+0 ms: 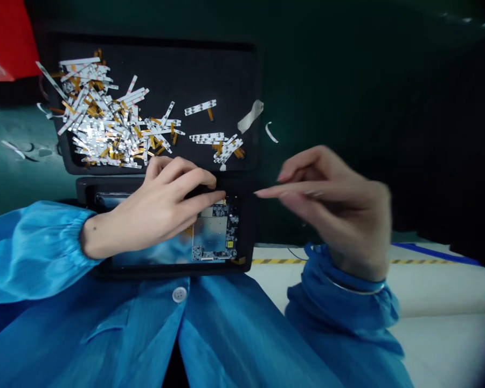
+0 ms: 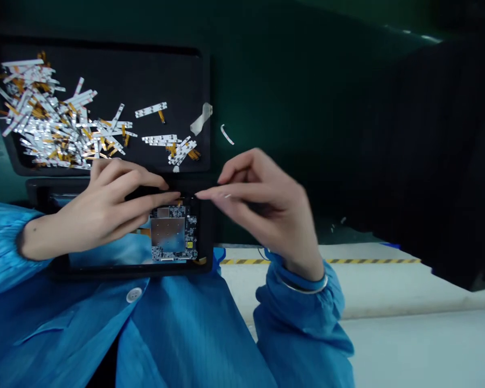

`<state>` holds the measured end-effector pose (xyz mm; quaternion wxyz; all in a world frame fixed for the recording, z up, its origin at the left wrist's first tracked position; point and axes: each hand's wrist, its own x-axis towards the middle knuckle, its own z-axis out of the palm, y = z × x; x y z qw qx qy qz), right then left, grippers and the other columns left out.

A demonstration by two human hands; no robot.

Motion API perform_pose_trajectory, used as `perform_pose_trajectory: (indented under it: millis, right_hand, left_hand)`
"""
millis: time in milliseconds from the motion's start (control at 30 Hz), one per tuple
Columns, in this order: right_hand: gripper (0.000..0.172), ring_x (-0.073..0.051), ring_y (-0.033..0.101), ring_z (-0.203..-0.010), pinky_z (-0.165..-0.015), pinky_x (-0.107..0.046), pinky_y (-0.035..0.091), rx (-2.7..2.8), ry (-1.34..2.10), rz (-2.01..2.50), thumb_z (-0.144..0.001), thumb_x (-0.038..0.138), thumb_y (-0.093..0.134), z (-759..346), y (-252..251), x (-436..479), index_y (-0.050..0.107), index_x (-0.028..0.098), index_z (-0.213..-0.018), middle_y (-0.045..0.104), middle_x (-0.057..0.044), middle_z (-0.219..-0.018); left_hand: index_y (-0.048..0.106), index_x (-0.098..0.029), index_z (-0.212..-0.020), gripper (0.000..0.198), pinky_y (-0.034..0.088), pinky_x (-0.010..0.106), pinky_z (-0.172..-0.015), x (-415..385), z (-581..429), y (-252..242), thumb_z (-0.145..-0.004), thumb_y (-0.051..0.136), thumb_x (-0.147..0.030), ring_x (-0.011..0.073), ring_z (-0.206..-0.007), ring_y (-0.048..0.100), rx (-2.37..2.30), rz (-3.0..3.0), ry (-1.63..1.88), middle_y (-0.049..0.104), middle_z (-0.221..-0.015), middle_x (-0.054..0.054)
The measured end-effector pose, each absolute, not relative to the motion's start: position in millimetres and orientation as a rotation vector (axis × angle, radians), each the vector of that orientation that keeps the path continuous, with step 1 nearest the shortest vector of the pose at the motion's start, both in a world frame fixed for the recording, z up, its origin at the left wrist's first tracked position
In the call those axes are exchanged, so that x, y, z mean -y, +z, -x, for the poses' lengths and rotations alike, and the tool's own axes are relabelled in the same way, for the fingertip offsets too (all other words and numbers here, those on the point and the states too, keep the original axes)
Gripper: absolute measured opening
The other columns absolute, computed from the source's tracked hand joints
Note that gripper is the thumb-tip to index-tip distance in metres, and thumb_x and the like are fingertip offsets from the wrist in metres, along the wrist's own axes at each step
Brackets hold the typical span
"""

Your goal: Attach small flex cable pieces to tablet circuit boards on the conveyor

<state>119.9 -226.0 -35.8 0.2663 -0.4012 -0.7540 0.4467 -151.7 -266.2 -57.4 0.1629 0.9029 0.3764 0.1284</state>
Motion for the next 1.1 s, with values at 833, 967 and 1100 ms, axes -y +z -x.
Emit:
perform_pose_trajectory:
  millis: [833, 967, 1100]
  right_hand:
    - [0.034, -0.018, 0.070, -0.058, -0.039, -0.025, 0.056, 1.317, 1.650, 1.146, -0.084, 0.027, 0.081, -93.5, -67.0, 232.5, 0.049, 0.026, -0.093, 0.070, 0.004, -0.079]
    - [0.033, -0.018, 0.070, -0.056, -0.040, -0.027, 0.058, 1.324, 1.654, 1.143, -0.084, 0.029, 0.082, -93.5, -69.4, 231.9, 0.049, 0.026, -0.093, 0.071, 0.004, -0.077]
    - [0.030, -0.017, 0.069, -0.053, -0.041, -0.028, 0.059, 1.355, 1.589, 1.142, -0.088, 0.029, 0.078, -93.9, -72.5, 232.1, 0.049, 0.027, -0.094, 0.071, 0.005, -0.078]
  left_hand:
    - [0.058, -0.012, -0.131, 0.031, 0.043, 0.046, -0.090, 269.1, 144.1, -60.0, -0.100, 0.056, -0.018, 0.0297, -0.109, 0.061, -1.014, -2.914, 0.361, 0.068, -0.123, 0.009]
    - [0.057, -0.012, -0.132, 0.033, 0.044, 0.047, -0.090, 269.5, 143.7, -61.1, -0.099, 0.057, -0.017, 0.0299, -0.109, 0.062, -1.011, -2.918, 0.359, 0.067, -0.124, 0.009]
    - [0.055, -0.010, -0.135, 0.034, 0.044, 0.046, -0.091, 269.9, 146.8, -60.6, -0.102, 0.053, -0.017, 0.0291, -0.111, 0.062, -0.994, -2.891, 0.373, 0.067, -0.124, 0.010]
